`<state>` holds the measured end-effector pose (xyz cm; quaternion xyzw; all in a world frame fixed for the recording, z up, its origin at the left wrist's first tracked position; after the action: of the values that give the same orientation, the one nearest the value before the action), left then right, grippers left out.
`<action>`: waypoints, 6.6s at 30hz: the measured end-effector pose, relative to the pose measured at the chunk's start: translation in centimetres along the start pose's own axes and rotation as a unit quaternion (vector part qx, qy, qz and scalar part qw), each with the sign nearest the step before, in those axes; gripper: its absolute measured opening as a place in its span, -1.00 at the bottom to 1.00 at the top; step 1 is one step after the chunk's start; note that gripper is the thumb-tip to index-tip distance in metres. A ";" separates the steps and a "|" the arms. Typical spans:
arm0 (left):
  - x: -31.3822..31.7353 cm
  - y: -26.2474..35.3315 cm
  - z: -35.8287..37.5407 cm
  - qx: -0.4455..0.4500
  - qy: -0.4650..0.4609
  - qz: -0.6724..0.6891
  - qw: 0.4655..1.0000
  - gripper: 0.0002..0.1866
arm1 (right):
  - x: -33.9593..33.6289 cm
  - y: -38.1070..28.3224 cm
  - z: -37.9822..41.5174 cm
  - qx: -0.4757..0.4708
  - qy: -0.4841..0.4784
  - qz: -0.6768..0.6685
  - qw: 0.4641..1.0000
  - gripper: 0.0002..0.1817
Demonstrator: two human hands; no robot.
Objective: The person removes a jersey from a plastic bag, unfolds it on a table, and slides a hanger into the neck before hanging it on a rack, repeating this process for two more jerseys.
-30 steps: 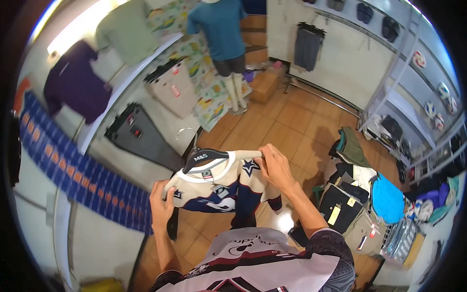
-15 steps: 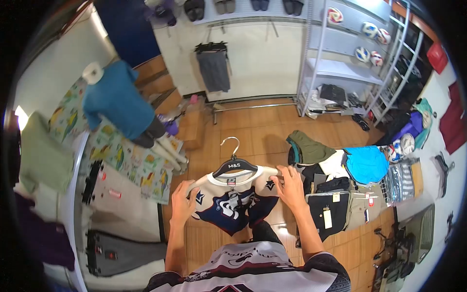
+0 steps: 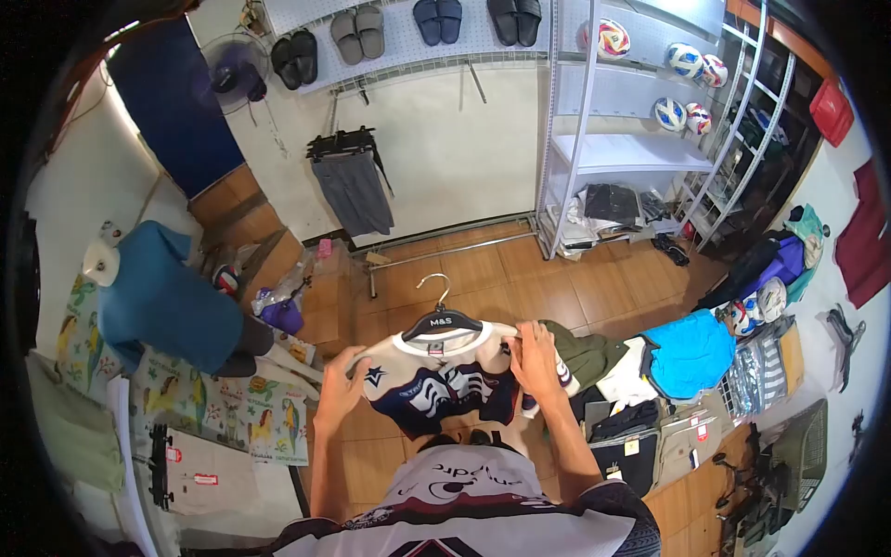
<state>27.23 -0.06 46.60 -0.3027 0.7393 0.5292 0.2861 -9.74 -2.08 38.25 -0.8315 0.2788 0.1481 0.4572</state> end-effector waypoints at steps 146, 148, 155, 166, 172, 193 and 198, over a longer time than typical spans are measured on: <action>43.0 9.5 62.6 0.494 -0.838 -0.152 0.172 -0.64 | 44.2 -27.1 63.1 0.325 0.898 -0.230 -0.185 -0.86; 45.1 10.4 65.6 0.496 -0.839 -0.156 0.161 -0.63 | 40.8 -27.5 68.1 0.359 0.885 -0.236 -0.180 -0.86; 56.5 13.4 60.2 0.437 -0.732 -0.302 0.428 -0.53 | 27.1 -31.8 83.1 0.470 0.841 -0.226 -0.145 -0.86; 56.0 20.8 60.1 0.290 -0.745 -0.310 0.514 -0.63 | 2.9 -30.5 112.9 0.523 0.835 -0.170 -0.026 -0.77; 64.2 31.4 69.0 0.304 -0.752 -0.245 0.531 -0.64 | -11.8 -25.2 117.0 0.484 0.847 -0.220 0.001 -0.84; 88.9 67.2 98.0 0.522 -0.720 -0.271 0.368 -0.87 | -43.3 -6.0 142.0 0.602 0.774 -0.111 0.160 -0.71; 86.5 71.3 98.3 0.265 -0.764 -0.273 0.521 -0.85 | -60.6 -6.6 148.3 0.634 0.747 -0.091 0.179 -0.81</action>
<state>-72.68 99.69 -1.47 0.1211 0.2241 0.2327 0.9386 -53.00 145.58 -6.71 0.0051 0.4097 -0.8130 0.4137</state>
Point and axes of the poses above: each hand's wrist, its own z-axis away from the middle knuckle, its own x-axis out of the palm, y = z × x, the point moved 1 cm from there along -z, towards the middle knuckle, and after that the axes turned 11 degrees about -z, right-handed, at the moved point
